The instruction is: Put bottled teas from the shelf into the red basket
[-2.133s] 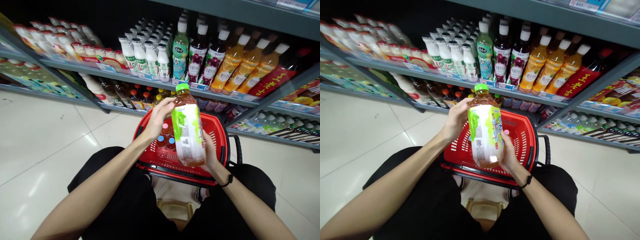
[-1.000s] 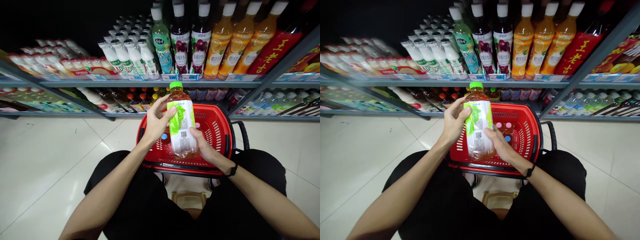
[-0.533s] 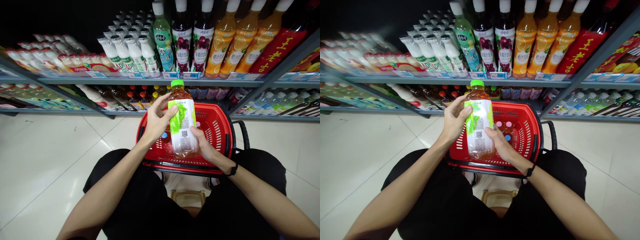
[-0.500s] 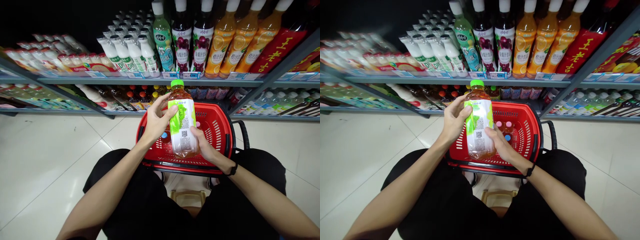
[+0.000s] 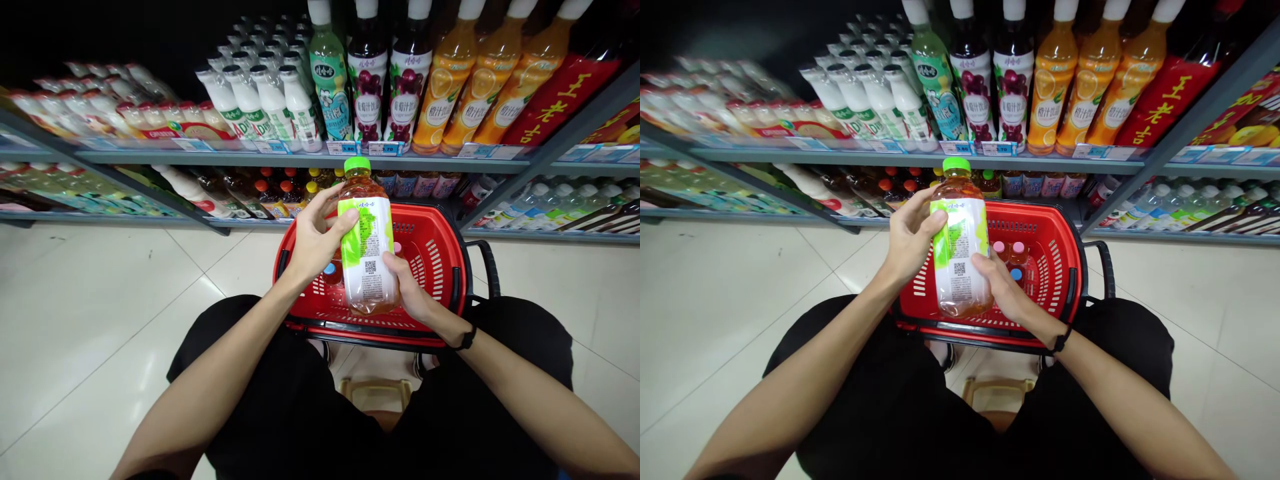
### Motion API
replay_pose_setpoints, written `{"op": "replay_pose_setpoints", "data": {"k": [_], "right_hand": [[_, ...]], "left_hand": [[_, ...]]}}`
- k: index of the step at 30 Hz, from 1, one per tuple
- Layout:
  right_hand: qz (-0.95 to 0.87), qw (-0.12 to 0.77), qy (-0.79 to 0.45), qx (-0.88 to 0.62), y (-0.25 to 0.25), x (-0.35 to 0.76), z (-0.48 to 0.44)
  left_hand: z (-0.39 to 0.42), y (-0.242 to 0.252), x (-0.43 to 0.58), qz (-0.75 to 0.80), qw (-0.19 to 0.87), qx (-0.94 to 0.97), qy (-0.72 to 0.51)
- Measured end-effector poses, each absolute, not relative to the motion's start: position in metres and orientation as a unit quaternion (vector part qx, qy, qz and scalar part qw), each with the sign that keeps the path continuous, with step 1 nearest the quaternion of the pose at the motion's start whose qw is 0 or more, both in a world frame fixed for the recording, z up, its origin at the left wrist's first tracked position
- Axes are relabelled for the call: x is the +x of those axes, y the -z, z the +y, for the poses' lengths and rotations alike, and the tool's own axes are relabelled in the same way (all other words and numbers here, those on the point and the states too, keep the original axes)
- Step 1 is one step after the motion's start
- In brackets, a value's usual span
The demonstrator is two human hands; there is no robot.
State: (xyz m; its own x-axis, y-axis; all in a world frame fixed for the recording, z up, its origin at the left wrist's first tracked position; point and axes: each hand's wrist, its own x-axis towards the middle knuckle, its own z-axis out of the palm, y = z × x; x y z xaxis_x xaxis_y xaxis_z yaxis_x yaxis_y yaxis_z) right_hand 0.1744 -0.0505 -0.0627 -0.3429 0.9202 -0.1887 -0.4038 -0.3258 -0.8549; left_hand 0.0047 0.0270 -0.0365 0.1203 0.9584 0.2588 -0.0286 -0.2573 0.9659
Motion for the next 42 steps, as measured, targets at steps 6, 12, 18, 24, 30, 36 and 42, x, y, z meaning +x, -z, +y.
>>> {"op": "replay_pose_setpoints", "data": {"k": [6, 12, 18, 24, 30, 36, 42], "right_hand": [[-0.358, 0.45, -0.733, -0.363, 0.063, 0.174, -0.051], [-0.355, 0.45, -0.735, -0.362, 0.06, 0.174, -0.05], [-0.352, 0.45, -0.734, -0.365, 0.061, 0.172, -0.05], [-0.344, 0.452, -0.741, -0.358, 0.059, 0.172, -0.049], [-0.324, 0.441, -0.755, -0.362, 0.057, 0.169, -0.05], [-0.25, 0.455, -0.773, -0.364, 0.053, 0.169, -0.055], [-0.209, 0.398, -0.866, -0.22, 0.054, 0.181, -0.045]], "left_hand": [[0.028, 0.037, 0.005, 0.386, 0.462, 0.594, -0.533], [0.028, 0.037, 0.007, 0.394, 0.468, 0.589, -0.529], [0.029, 0.038, 0.007, 0.397, 0.469, 0.582, -0.532], [0.03, 0.04, 0.007, 0.396, 0.478, 0.576, -0.532], [0.029, 0.041, 0.008, 0.403, 0.484, 0.561, -0.537], [0.03, 0.039, 0.0, 0.446, 0.56, 0.511, -0.475], [0.028, 0.028, -0.002, 0.397, 0.521, 0.577, -0.487]]}}
